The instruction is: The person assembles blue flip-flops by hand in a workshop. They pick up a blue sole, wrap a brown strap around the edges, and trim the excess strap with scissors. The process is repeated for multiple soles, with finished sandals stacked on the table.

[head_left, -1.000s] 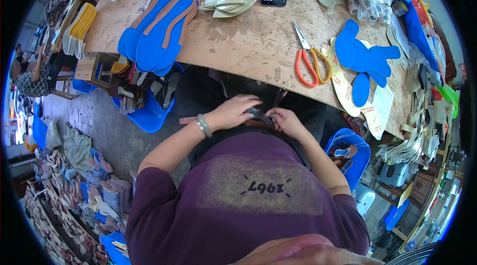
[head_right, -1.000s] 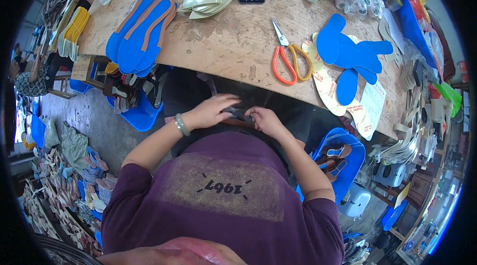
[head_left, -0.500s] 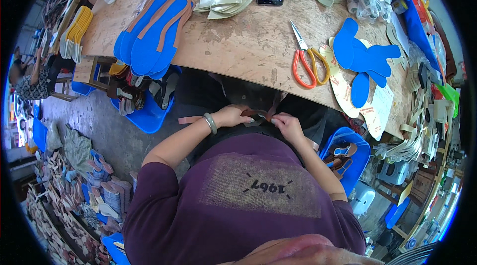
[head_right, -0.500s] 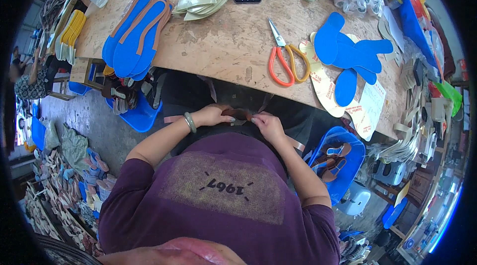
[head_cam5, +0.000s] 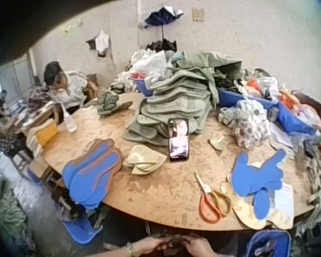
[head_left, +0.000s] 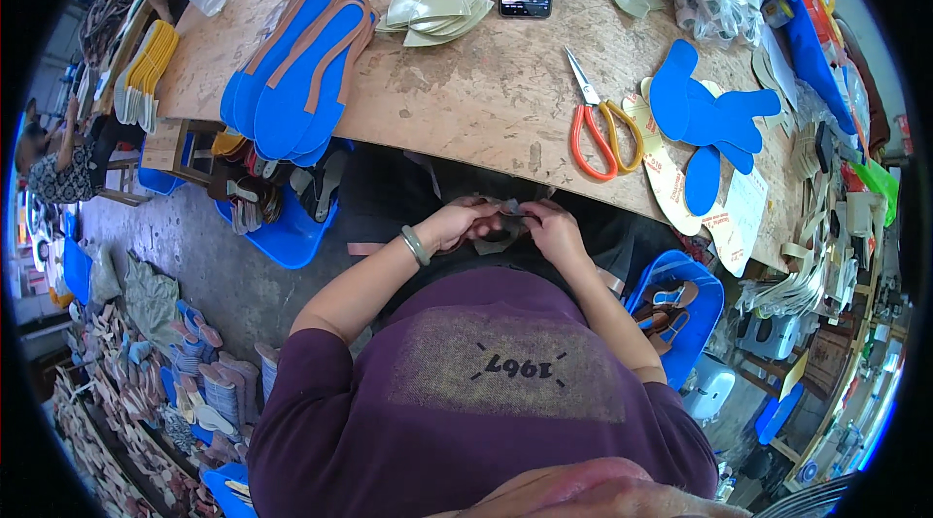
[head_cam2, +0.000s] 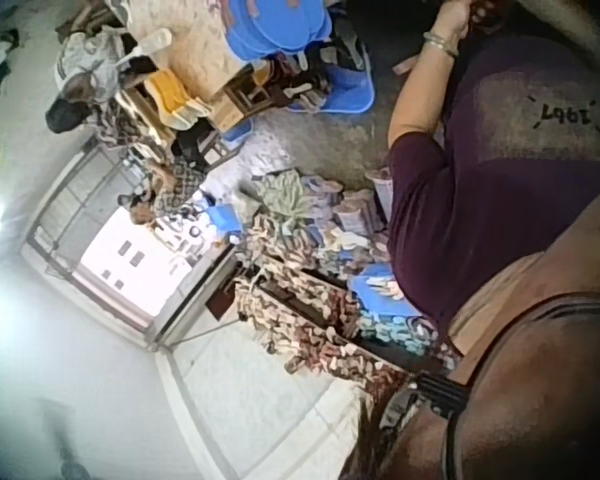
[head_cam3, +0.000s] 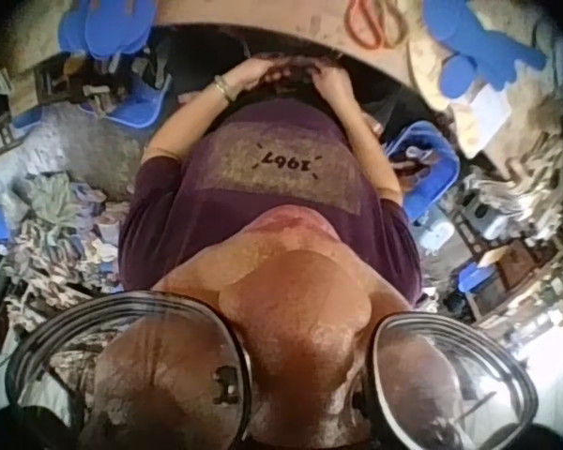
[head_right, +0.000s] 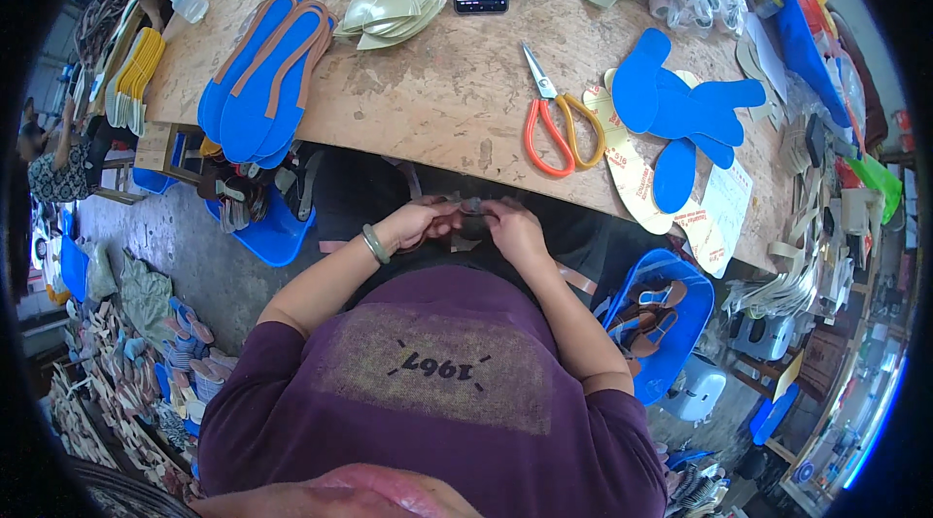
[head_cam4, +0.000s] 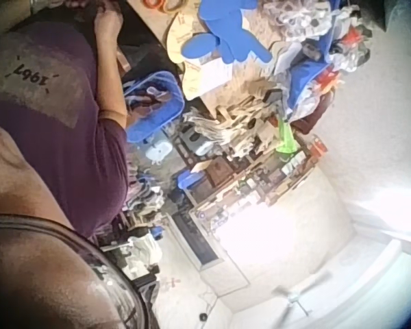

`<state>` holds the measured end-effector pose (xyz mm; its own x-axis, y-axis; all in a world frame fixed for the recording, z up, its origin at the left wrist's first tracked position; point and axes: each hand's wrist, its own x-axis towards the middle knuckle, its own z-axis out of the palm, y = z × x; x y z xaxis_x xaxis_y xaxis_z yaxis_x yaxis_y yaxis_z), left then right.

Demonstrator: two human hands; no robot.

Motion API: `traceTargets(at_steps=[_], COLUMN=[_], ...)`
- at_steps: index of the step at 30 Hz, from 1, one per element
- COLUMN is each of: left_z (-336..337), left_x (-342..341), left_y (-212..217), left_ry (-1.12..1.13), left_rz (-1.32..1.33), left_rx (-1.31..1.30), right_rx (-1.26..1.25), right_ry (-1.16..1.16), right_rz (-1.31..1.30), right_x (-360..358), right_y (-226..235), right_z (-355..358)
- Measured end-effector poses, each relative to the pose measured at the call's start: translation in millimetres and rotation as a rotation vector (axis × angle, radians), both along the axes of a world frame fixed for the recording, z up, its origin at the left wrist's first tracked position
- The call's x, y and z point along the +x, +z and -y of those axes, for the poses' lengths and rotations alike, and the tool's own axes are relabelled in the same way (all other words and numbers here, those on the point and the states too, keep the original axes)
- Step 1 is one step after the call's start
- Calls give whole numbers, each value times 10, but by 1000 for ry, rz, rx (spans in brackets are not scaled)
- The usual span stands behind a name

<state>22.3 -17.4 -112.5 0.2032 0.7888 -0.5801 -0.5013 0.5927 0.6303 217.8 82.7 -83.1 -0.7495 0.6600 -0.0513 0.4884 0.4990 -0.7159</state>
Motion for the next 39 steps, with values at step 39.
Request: traceTargets(at_steps=[39], left_z=[301], left_x=[-383], left_y=[587], left_ry=[225], left_rz=[-223], left_rx=[262], right_rx=[209], right_ry=[-19], right_rz=[30], right_x=[842], right_y=[642], right_z=[41])
